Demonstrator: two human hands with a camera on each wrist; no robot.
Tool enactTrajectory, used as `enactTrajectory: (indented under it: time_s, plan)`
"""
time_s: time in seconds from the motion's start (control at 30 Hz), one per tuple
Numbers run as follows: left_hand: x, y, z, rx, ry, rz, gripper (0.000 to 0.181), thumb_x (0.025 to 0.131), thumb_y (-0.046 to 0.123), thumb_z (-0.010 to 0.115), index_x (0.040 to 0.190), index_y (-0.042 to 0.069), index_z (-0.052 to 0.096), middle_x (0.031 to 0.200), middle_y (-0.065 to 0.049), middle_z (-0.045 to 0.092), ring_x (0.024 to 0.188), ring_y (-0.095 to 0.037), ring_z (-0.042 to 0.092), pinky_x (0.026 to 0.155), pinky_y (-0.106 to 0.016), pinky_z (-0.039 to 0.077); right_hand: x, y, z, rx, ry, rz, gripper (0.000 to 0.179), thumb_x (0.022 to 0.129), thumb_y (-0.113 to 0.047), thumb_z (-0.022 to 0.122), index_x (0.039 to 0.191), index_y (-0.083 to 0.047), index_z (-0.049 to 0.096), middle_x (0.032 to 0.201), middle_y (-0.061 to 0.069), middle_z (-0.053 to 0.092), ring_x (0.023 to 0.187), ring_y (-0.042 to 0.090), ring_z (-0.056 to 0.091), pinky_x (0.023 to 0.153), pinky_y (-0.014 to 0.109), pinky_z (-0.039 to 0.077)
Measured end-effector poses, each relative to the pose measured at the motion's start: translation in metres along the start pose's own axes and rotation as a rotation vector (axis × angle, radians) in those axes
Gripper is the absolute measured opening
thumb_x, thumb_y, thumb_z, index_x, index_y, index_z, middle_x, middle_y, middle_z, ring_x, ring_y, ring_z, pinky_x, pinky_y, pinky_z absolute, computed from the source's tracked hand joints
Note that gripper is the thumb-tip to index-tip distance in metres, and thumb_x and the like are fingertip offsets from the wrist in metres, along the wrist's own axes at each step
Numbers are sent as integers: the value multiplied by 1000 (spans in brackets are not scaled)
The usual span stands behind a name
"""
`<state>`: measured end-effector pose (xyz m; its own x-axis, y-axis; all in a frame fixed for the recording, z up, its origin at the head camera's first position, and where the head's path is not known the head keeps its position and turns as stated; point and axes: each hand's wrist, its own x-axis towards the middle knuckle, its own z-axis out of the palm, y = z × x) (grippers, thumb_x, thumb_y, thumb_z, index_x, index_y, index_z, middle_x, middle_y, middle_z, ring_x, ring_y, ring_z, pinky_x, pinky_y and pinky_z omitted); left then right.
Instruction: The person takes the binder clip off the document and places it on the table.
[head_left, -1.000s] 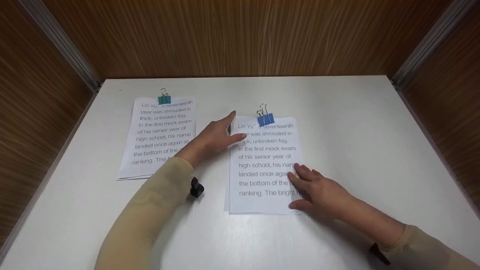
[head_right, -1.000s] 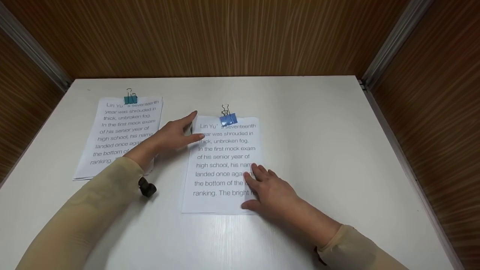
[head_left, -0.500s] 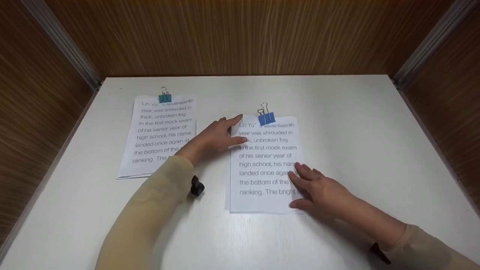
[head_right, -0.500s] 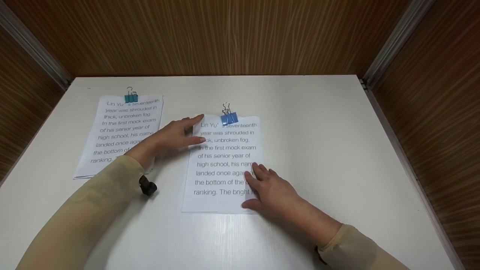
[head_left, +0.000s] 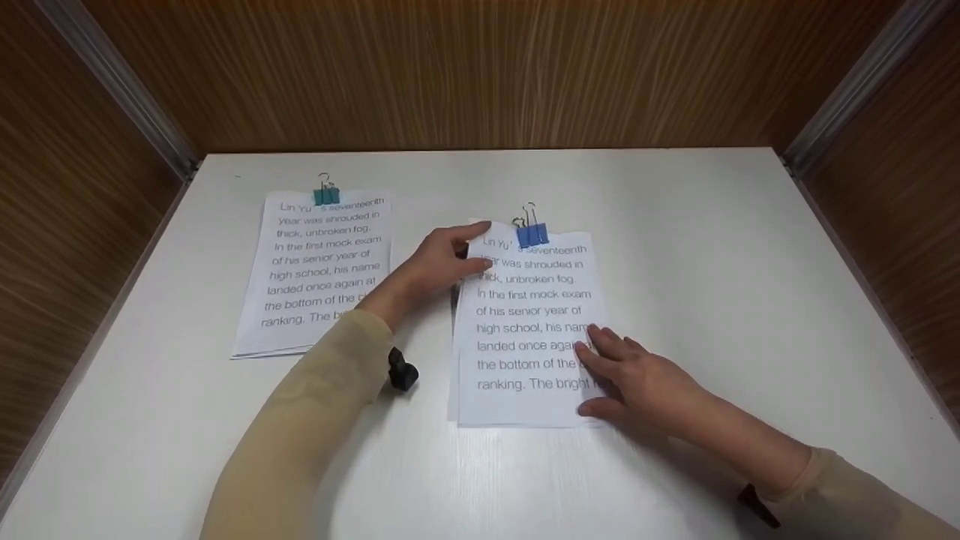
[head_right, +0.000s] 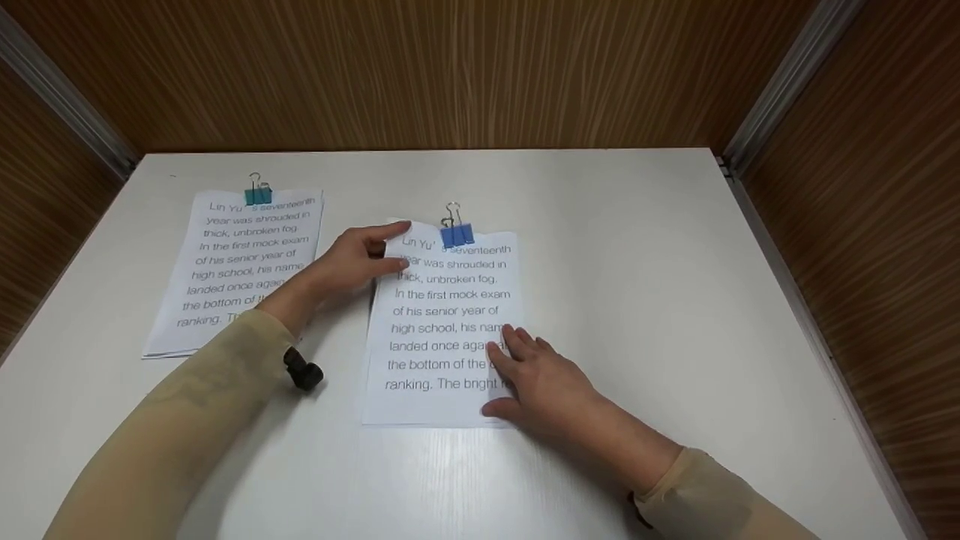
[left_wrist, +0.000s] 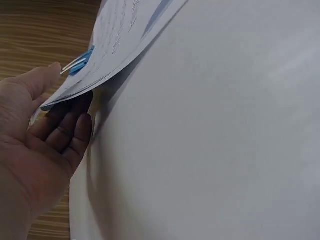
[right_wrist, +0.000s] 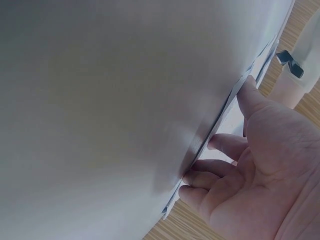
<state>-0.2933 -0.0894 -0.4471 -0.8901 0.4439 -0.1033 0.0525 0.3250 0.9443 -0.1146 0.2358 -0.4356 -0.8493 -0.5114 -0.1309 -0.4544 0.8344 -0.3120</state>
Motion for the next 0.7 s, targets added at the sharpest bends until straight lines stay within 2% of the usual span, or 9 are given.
enactTrajectory:
  time_s: [0.17, 0.33, 0.47, 0.7]
  plan:
    - [4, -3, 5, -81, 52, -6, 63, 101, 1, 65, 159, 21, 52, 148, -4, 63, 113, -18, 67, 96, -28, 52, 2, 0, 2, 1, -10, 0, 85, 94, -50, 78, 161, -9, 45, 170, 19, 33, 150, 50, 38, 117, 61, 39]
    - [5, -5, 7, -174, 113, -27, 59, 97, -6, 62, 150, 19, 63, 139, -5, 67, 112, -21, 68, 95, -29, 52, 1, 0, 3, -2, -9, 6, 86, 94, -51, 79, 161, -9, 46, 170, 19, 32, 150, 50, 38, 117, 61, 38]
    - [5, -3, 6, -198, 97, -38, 55, 96, -6, 63, 147, 17, 66, 136, -6, 70, 117, -19, 66, 98, -28, 51, 0, 1, 2, 3, 1, 4, 86, 94, -51, 79, 160, -9, 46, 169, 19, 33, 150, 48, 38, 118, 61, 38]
    - [7, -5, 6, -265, 38, -49, 61, 100, -8, 60, 157, 14, 54, 141, -8, 69, 122, -19, 69, 108, -30, 50, 0, 1, 0, 5, -14, 16, 86, 94, -52, 78, 161, -10, 45, 171, 17, 32, 152, 47, 36, 117, 61, 38]
